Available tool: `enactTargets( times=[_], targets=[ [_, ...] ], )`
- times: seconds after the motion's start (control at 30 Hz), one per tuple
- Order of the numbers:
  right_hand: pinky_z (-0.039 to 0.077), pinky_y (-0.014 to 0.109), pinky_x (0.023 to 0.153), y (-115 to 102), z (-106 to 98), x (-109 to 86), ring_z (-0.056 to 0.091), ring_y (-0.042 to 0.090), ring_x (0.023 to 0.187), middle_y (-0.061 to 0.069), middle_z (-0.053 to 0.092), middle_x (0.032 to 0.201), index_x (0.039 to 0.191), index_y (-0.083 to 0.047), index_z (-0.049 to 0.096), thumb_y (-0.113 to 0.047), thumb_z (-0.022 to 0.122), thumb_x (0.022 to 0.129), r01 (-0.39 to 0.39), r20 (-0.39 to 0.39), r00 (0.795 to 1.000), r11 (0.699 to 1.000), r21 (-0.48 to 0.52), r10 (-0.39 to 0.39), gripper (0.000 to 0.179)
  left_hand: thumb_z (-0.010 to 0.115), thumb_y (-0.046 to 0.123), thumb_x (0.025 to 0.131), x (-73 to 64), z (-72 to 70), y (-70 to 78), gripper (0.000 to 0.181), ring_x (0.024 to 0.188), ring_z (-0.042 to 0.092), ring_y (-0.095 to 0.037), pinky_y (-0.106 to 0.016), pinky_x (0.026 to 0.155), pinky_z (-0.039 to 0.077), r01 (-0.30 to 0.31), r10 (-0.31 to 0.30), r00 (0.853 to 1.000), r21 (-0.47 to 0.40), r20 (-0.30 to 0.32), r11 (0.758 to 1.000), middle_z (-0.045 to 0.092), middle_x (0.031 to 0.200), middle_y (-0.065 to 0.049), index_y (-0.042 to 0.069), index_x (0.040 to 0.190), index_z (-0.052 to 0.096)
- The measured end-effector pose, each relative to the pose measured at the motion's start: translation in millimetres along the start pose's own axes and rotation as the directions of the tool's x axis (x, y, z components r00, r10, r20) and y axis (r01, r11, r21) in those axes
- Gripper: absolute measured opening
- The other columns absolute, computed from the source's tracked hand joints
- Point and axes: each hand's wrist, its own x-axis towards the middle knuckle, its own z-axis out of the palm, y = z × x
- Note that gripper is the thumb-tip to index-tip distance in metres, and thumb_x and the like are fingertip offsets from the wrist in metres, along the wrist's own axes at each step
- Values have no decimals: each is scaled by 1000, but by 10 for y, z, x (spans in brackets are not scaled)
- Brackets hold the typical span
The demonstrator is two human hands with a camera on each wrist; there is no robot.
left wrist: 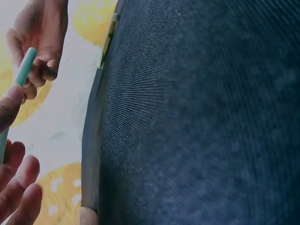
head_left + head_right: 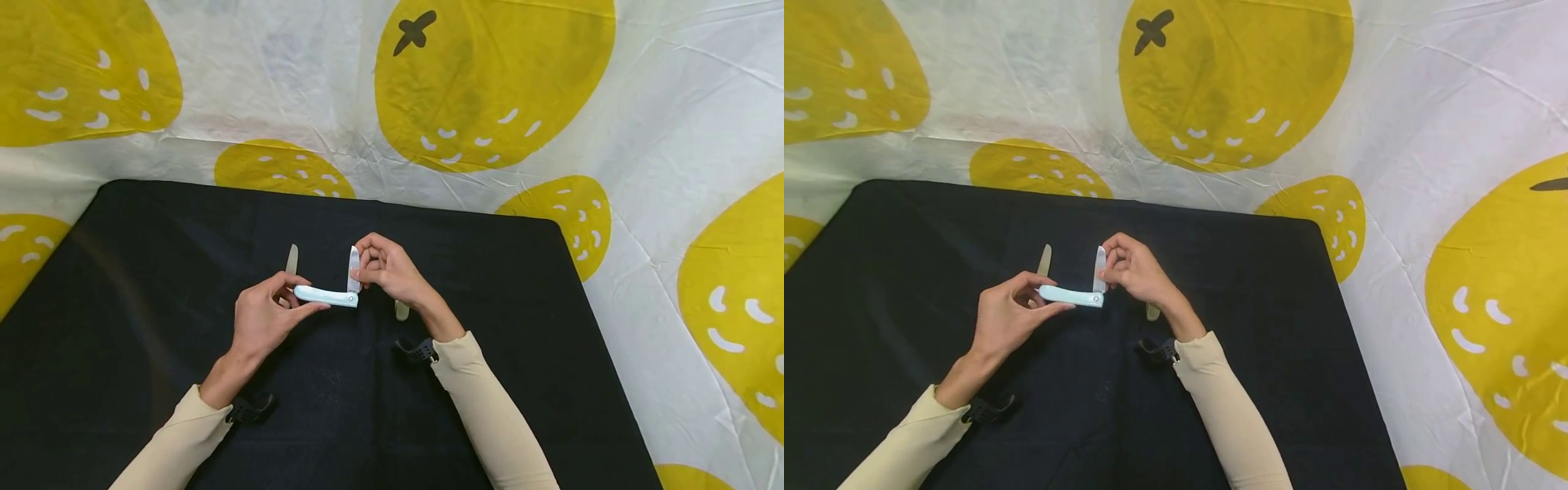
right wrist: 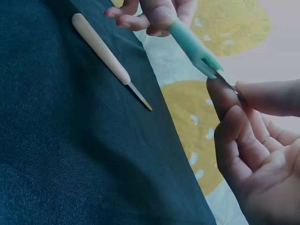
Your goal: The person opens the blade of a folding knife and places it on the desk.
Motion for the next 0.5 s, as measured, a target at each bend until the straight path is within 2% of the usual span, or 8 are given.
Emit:
enactTargets(
  times=[0.1,0.2,0.3,0.5],
  targets=[
    [55,33,63,0,-1,10,60,12,61,-1,58,77,112,4,55,12,68,89,2,-34,999,1000,21,-1,28,103,28,60,-9,9,-5,42,52,57,-9,-11,55,37,-29,31,998,48,-52,998,67,62,0,14,91,78],
    [55,30,63,16,-3,23,61,12,61,-1,58,77,112,4,54,12,68,88,14,-66,998,998,54,-10,28,104,27,57,-19,31,-11,43,52,56,-7,-11,55,38,-40,45,994,47,-95,998,68,62,-1,13,87,77],
    [55,25,64,33,1,35,62,12,61,-2,58,77,112,5,53,12,68,88,41,-104,994,996,76,-33,29,104,25,57,-23,51,-9,43,52,54,-3,-9,55,38,-17,19,992,19,-124,1000,71,65,-2,11,86,77],
    [52,24,65,35,9,37,62,13,60,-2,60,77,112,7,54,11,67,87,131,-181,977,986,99,-112,29,104,23,59,-15,73,26,40,54,51,6,-8,55,39,51,-58,984,-49,-166,998,76,72,-4,9,85,77]
  ],
)
